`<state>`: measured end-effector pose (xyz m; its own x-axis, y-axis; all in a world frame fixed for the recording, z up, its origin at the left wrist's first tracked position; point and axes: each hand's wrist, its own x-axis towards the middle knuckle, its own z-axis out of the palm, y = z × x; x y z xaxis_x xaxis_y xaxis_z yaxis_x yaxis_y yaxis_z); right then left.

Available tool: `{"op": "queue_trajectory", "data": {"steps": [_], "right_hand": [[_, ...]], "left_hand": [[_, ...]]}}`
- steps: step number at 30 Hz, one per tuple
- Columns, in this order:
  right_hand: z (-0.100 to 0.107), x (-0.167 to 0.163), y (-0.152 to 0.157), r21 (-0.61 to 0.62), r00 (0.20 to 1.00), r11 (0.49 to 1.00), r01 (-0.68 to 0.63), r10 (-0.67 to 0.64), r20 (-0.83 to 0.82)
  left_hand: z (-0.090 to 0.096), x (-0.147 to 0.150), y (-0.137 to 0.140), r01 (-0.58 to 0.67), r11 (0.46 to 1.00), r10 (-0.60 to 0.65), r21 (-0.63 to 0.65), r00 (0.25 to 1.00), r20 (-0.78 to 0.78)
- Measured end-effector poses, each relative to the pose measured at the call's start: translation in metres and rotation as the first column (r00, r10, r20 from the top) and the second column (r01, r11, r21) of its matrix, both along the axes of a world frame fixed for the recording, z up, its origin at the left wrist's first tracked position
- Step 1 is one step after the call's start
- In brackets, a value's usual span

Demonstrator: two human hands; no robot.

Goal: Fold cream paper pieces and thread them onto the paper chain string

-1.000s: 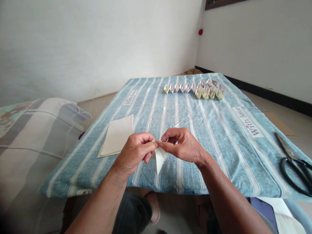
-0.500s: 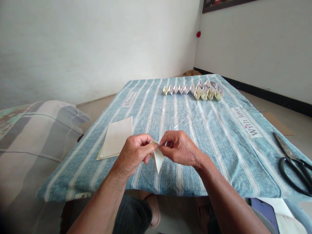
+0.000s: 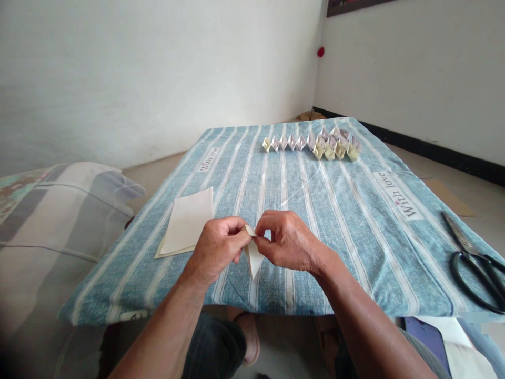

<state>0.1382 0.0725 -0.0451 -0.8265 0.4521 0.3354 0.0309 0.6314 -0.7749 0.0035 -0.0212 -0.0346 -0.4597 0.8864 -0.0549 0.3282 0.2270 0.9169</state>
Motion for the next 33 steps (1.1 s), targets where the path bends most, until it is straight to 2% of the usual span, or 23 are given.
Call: {"op": "queue_trajectory", "data": {"steps": [4,11,19,24,29,33], "right_hand": [[-0.0008,-0.0001,0.0004,-0.037,1.000,0.999,0.004,-0.003,0.017],[-0.0007,0.0017,0.0012,-0.133,0.999,0.991,0.013,-0.006,0.050],[0.0019,0.0032,0.0022,-0.295,0.996,0.955,-0.010,0.035,0.081],[0.0014,0.0040,0.0038,-0.389,0.997,0.921,-0.021,0.050,0.064],[0.0001,0.0045,0.0063,-0.542,0.995,0.836,-0.093,0.093,-0.027],[-0.0011,0.0023,0.0071,-0.608,0.995,0.788,-0.094,0.067,-0.067]], "left_hand": [[-0.0002,0.0002,-0.0001,-0.009,1.000,0.009,0.001,1.000,0.008],[0.0025,0.0005,0.0000,-0.005,1.000,0.007,-0.019,0.993,0.115],[0.0050,0.0005,0.0001,0.007,0.999,-0.001,-0.032,0.980,0.198],[0.0044,0.0004,0.0005,-0.008,1.000,0.013,-0.023,0.978,0.207],[0.0046,0.0001,0.0005,0.007,1.000,-0.001,-0.026,0.971,0.240],[0.0055,0.0003,0.0002,0.022,1.000,-0.016,-0.020,0.971,0.240]]}}
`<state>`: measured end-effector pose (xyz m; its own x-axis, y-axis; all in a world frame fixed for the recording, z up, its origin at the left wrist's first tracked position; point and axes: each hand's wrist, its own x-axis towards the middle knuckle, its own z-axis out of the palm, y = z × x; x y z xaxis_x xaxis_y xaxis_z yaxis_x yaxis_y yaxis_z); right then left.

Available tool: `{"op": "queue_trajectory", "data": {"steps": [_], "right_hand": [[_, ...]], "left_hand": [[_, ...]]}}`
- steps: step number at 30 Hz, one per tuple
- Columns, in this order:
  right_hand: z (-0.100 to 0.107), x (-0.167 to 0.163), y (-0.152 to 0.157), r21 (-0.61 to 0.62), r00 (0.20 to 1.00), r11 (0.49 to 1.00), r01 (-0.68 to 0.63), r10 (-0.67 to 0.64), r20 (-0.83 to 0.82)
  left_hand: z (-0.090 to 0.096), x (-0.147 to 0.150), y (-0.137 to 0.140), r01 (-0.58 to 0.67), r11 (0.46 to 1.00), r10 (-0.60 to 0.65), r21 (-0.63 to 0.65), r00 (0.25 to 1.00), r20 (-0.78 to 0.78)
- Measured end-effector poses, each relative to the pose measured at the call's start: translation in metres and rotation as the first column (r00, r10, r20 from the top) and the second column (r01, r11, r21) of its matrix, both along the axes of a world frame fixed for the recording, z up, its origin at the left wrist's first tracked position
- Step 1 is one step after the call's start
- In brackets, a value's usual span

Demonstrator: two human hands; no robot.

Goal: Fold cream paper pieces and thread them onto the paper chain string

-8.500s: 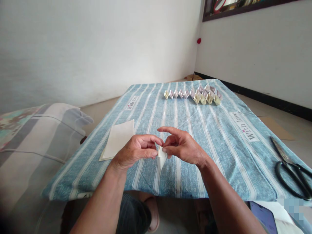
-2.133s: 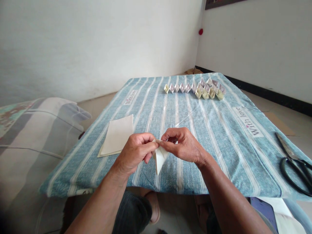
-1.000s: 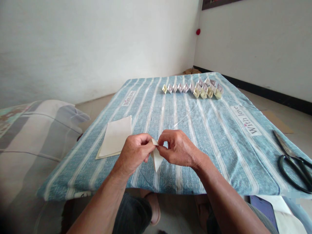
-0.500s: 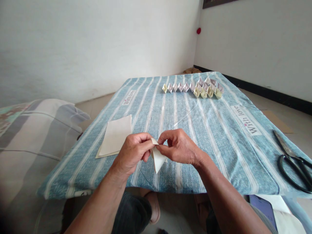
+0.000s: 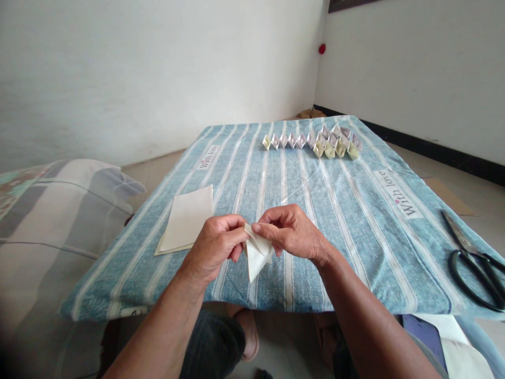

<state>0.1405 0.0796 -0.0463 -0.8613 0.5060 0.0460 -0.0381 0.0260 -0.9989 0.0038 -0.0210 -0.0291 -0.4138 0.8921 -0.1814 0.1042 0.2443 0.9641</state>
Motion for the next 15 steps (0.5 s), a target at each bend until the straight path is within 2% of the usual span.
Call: {"op": "queue_trajectory", "data": {"steps": [4,11,13,15], "right_hand": [[0.0005,0.0006,0.0009,-0.024,0.999,1.000,0.020,-0.019,0.027],[0.0024,0.0024,-0.0040,0.240,0.990,0.971,0.002,-0.036,0.138],[0.0014,-0.0001,-0.0062,0.237,0.990,0.971,-0.019,-0.014,0.137],[0.0002,-0.0020,-0.0069,0.179,0.991,0.983,-0.037,0.013,0.131]], "left_hand": [[0.0001,0.0003,-0.0003,0.000,1.000,0.000,0.009,1.000,-0.009],[-0.0022,0.0003,-0.0002,-0.033,0.999,0.033,0.009,0.999,-0.024],[-0.0020,0.0002,0.0004,-0.048,0.999,0.048,0.007,0.998,-0.036],[-0.0017,0.0001,0.0009,-0.059,0.998,0.059,0.002,0.997,-0.043]]}}
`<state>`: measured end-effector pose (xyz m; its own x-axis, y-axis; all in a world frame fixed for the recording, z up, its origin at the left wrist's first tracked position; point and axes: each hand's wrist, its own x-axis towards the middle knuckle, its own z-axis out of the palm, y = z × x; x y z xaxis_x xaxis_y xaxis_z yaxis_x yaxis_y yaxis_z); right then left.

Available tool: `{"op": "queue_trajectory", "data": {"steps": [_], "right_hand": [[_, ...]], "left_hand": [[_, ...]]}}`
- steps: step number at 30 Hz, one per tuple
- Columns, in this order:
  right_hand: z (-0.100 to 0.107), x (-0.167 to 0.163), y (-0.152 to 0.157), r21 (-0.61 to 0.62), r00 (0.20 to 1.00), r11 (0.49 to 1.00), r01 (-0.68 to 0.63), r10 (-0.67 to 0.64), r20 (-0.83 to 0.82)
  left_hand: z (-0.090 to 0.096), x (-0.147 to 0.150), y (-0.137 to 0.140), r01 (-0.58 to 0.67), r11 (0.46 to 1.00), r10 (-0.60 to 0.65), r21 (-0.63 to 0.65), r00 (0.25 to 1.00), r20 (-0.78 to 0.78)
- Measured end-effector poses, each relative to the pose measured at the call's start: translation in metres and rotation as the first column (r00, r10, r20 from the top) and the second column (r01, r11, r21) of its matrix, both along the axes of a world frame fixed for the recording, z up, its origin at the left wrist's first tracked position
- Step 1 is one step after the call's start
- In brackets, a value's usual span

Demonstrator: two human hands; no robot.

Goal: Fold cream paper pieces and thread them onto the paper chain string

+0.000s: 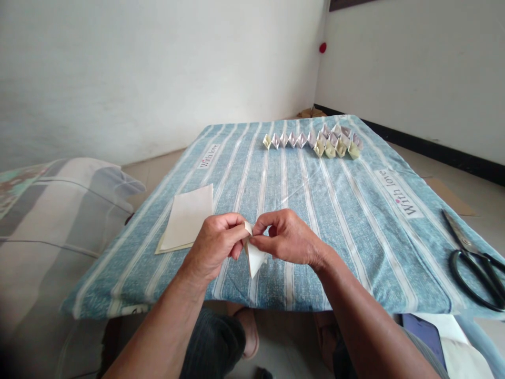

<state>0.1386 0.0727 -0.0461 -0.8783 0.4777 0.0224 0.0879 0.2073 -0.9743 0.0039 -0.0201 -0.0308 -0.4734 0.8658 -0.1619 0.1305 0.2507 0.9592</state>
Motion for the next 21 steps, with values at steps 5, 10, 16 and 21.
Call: {"op": "queue_trajectory", "data": {"steps": [5,10,16,21], "right_hand": [[-0.0026,0.0002,0.0028,-0.141,0.999,0.990,0.010,-0.015,-0.037],[-0.0028,0.0008,0.0040,-0.150,0.999,0.988,0.026,-0.031,-0.031],[-0.0023,0.0005,0.0046,-0.137,0.999,0.990,0.034,-0.038,-0.027],[-0.0011,0.0016,0.0057,-0.155,0.999,0.988,0.029,-0.035,-0.039]], "left_hand": [[-0.0010,0.0001,0.0003,-0.005,1.000,0.006,-0.022,0.999,0.031],[-0.0023,0.0007,0.0008,-0.007,0.999,0.008,-0.036,0.999,0.036],[-0.0022,-0.0007,0.0003,0.029,0.998,-0.026,-0.058,0.998,0.060],[-0.0012,-0.0053,-0.0005,0.114,0.992,-0.104,-0.049,0.982,0.160]]}}
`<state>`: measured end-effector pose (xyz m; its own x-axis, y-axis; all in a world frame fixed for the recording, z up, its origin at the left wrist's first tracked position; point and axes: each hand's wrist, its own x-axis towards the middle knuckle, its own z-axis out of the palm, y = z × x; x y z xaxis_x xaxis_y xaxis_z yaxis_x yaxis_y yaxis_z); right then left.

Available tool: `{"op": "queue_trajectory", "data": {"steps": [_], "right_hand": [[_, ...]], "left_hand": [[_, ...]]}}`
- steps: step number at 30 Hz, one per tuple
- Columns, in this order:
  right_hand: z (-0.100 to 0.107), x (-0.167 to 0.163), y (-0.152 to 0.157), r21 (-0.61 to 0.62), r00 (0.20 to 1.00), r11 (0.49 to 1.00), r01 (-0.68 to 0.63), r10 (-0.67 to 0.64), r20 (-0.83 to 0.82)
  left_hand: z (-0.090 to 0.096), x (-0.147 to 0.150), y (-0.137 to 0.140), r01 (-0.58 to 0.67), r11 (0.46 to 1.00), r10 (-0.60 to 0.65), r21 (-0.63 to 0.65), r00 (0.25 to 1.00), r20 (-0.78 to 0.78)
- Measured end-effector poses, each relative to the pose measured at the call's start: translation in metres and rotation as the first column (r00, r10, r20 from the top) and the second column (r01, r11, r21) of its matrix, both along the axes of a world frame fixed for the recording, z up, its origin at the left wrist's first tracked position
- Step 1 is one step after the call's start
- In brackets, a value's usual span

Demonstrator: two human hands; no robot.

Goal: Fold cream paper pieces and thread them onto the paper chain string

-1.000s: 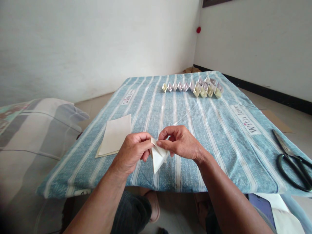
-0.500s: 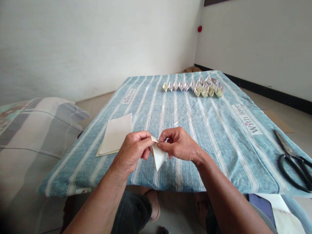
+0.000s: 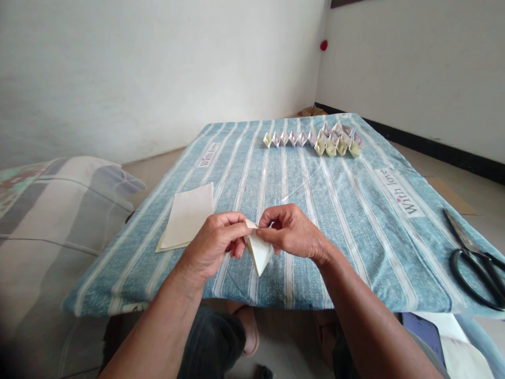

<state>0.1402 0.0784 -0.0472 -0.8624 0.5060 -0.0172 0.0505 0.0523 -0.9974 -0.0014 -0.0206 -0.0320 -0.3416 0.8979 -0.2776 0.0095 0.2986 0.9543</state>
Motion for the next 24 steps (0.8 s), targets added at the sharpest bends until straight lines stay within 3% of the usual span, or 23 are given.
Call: {"op": "queue_trajectory", "data": {"steps": [10,24], "right_hand": [[0.0014,0.0018,0.0019,-0.024,1.000,1.000,0.002,-0.002,-0.009],[0.0015,0.0022,0.0015,0.020,1.000,1.000,0.007,-0.007,0.013]], "left_hand": [[0.0023,-0.0055,-0.0028,0.116,0.993,-0.119,0.027,0.978,0.169],[-0.0009,0.0005,0.0007,0.017,0.999,-0.016,-0.030,1.000,0.027]]}}
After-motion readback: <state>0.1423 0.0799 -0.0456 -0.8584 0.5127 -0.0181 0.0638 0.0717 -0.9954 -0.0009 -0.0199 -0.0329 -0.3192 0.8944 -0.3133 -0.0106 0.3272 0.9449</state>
